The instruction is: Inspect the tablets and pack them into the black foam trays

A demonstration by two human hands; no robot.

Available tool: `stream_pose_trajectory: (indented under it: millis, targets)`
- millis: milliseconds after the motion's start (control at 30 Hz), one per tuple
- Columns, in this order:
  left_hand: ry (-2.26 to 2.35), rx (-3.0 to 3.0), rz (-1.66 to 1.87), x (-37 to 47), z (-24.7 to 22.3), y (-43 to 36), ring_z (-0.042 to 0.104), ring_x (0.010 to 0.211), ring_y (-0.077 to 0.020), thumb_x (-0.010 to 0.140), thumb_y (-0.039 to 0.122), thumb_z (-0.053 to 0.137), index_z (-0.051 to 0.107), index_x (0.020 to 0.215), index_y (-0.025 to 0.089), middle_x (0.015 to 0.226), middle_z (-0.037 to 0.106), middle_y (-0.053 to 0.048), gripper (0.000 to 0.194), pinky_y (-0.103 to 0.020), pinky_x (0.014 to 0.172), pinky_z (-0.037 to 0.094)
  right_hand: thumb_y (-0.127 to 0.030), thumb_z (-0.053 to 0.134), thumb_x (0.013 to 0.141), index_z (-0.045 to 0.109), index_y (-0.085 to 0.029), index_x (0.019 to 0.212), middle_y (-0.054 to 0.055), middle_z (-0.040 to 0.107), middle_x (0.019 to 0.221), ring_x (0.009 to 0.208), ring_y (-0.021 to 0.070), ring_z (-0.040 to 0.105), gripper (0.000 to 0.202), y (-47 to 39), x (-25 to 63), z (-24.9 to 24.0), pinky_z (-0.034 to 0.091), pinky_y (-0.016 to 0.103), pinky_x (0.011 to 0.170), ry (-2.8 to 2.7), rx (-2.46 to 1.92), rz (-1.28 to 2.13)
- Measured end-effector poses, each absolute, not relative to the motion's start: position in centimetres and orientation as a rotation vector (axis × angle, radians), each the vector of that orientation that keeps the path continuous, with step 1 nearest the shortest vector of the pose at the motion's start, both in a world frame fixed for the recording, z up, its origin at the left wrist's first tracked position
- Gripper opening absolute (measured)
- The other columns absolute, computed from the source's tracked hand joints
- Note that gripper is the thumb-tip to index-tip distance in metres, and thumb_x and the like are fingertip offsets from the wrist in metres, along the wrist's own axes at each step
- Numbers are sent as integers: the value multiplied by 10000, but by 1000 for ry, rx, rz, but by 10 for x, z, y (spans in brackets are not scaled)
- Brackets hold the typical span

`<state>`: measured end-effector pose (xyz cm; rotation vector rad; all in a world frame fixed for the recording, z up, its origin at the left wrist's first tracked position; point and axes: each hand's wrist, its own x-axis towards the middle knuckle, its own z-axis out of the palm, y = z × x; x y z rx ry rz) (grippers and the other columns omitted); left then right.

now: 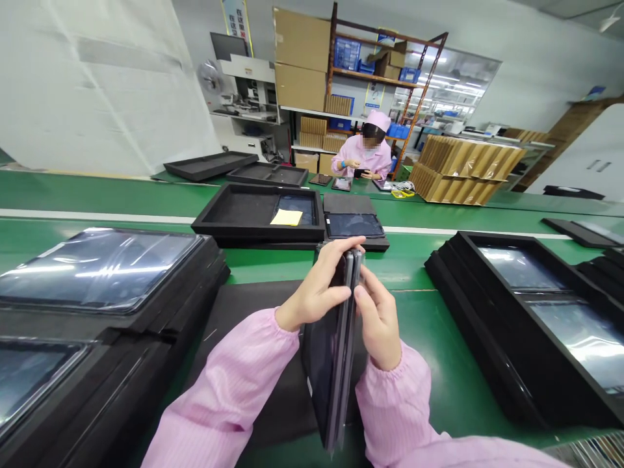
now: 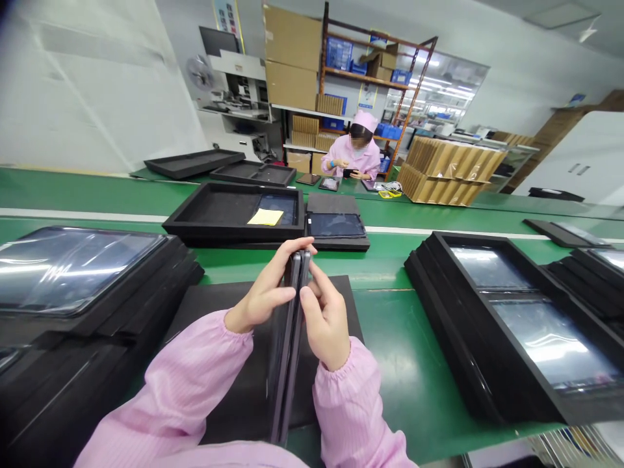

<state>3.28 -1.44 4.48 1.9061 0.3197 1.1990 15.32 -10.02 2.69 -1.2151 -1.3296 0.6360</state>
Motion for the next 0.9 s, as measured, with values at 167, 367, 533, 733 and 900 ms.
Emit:
stream_pose_trajectory:
  millis: [167,367,533,733,900]
  targets:
    - [252,2075,1136,28,47,-18,537,1196,-353,841,596,551,431,1484,238,1313,586,-137,745,-496,1088,382,-387,492,919,573,-132,1396,-14,512,622,573,166,505,547,-102,158,28,469,272,528,-1353,-1132,663]
    - [187,2124,1155,26,44,-14,513,1190,-348,825,537,556,396,1467,228,1299,548,-124,730,-543,1073,375,-309,545,879,672,-163,1305,-39,457,580,538,136,430,468,-100,153,28,420,243,488,-1324,-965,665]
    - [163,2148,1154,27,45,-19,523,1169,-342,841,520,536,425,1396,236,1286,541,-119,634,-537,1054,388,-277,595,823,772,-151,1140,-45,488,536,469,109,436,384,-102,149,33,428,231,454,-1194,-990,592]
    - [153,2174,1181,29,47,-25,538,1128,-338,842,522,525,480,1306,233,1220,567,-110,549,-524,1007,414,-228,634,785,818,-138,1019,-61,508,424,358,84,434,311,-108,147,40,418,201,391,-1107,-1009,549]
    - [172,2166,1218,34,47,-28,571,1079,-304,923,484,427,524,1210,220,1152,615,-100,401,-469,976,434,-232,665,760,833,-120,919,-38,566,419,336,89,469,257,-111,146,44,432,195,375,-1037,-1024,481]
